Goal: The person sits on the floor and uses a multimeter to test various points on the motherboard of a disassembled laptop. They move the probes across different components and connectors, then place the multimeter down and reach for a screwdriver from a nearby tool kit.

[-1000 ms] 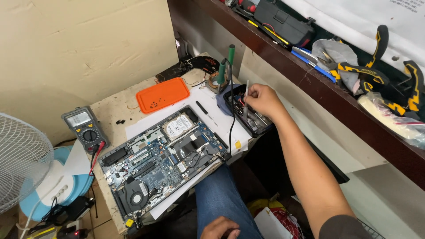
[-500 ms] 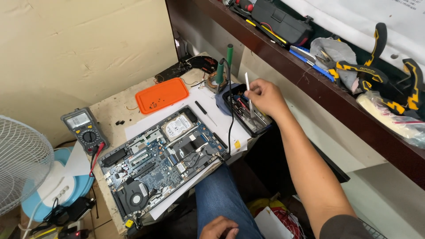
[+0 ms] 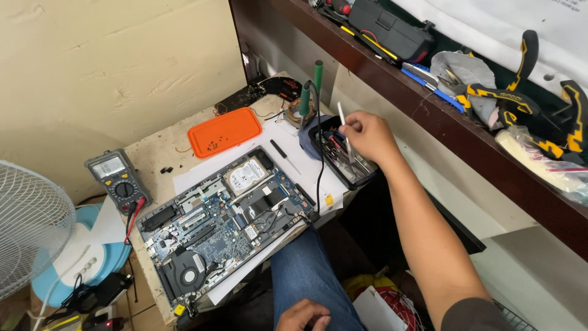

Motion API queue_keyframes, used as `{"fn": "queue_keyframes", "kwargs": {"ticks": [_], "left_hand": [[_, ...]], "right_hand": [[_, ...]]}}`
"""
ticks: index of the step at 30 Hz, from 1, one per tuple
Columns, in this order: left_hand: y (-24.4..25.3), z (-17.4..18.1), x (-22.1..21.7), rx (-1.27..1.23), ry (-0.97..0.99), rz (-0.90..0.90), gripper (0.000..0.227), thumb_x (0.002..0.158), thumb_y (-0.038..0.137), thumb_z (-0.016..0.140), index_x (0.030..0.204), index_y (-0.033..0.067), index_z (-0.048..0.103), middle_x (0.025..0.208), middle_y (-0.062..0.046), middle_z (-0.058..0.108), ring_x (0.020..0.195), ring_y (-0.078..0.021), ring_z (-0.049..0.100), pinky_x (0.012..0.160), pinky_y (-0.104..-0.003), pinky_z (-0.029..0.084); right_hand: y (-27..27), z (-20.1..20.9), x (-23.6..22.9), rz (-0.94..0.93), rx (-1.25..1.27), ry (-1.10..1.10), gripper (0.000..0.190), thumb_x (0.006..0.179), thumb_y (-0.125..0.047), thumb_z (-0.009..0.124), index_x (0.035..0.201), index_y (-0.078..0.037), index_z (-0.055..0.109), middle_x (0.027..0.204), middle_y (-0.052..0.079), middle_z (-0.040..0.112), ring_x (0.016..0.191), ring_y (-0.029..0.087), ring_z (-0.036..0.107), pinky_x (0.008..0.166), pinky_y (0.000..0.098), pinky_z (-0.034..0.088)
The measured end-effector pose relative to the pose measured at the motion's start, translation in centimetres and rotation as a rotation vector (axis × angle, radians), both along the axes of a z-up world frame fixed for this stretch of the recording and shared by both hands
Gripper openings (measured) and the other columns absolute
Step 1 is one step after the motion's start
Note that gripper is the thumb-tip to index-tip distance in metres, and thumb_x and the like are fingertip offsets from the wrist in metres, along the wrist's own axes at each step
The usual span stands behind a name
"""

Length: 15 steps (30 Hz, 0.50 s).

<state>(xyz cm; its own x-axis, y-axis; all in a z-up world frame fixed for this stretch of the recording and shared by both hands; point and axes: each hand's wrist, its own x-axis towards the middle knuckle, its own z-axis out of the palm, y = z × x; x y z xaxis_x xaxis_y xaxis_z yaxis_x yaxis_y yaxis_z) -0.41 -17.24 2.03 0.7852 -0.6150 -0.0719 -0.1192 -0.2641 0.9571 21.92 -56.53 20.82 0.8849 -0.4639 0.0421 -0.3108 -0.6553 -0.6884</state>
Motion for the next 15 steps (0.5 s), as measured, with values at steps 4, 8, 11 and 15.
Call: {"fn": "queue_keyframes", "kwargs": {"ticks": [4, 8, 11, 15], "left_hand": [[-0.1, -0.7, 0.0, 0.034, 0.034, 0.008, 0.005, 0.097, 0.023, 0.092, 0.098, 0.0241, 0.096, 0.096, 0.010, 0.088, 0.076, -0.0040, 0.078, 0.071, -0.022, 0.062], [-0.3, 0.4, -0.1, 0.028, 0.021, 0.031, 0.005, 0.095, 0.023, 0.092, 0.096, 0.0240, 0.097, 0.093, 0.010, 0.088, 0.074, -0.0037, 0.077, 0.068, -0.021, 0.061], [-0.3, 0.7, -0.1, 0.026, 0.017, 0.068, 0.006, 0.092, 0.019, 0.092, 0.092, 0.0234, 0.096, 0.090, 0.009, 0.088, 0.073, -0.0045, 0.077, 0.068, -0.022, 0.062], [-0.2, -0.3, 0.1, 0.003, -0.001, 0.025, 0.005, 0.095, 0.020, 0.092, 0.096, 0.0228, 0.096, 0.090, 0.008, 0.086, 0.072, -0.0050, 0.076, 0.068, -0.022, 0.060]], "right_hand": [[-1.5, -1.1, 0.2, 0.013, 0.032, -0.260, 0.018, 0.111, -0.022, 0.073, 0.124, -0.013, 0.082, 0.104, 0.001, 0.086, 0.093, 0.016, 0.079, 0.087, 0.0341, 0.062], [-1.1, -0.3, -0.4, 0.010, 0.004, -0.175, 0.022, 0.111, -0.026, 0.073, 0.127, -0.016, 0.084, 0.107, 0.001, 0.087, 0.092, 0.018, 0.077, 0.086, 0.0369, 0.060], [0.5, 0.9, -1.1, 0.001, 0.031, 0.001, 0.031, 0.110, -0.033, 0.076, 0.135, -0.015, 0.083, 0.122, 0.006, 0.086, 0.109, 0.024, 0.080, 0.096, 0.0421, 0.063], [1.8, 1.1, -1.5, 0.020, -0.012, 0.175, 0.040, 0.109, -0.040, 0.075, 0.143, -0.019, 0.081, 0.130, 0.007, 0.086, 0.110, 0.027, 0.082, 0.095, 0.0429, 0.061]]}}
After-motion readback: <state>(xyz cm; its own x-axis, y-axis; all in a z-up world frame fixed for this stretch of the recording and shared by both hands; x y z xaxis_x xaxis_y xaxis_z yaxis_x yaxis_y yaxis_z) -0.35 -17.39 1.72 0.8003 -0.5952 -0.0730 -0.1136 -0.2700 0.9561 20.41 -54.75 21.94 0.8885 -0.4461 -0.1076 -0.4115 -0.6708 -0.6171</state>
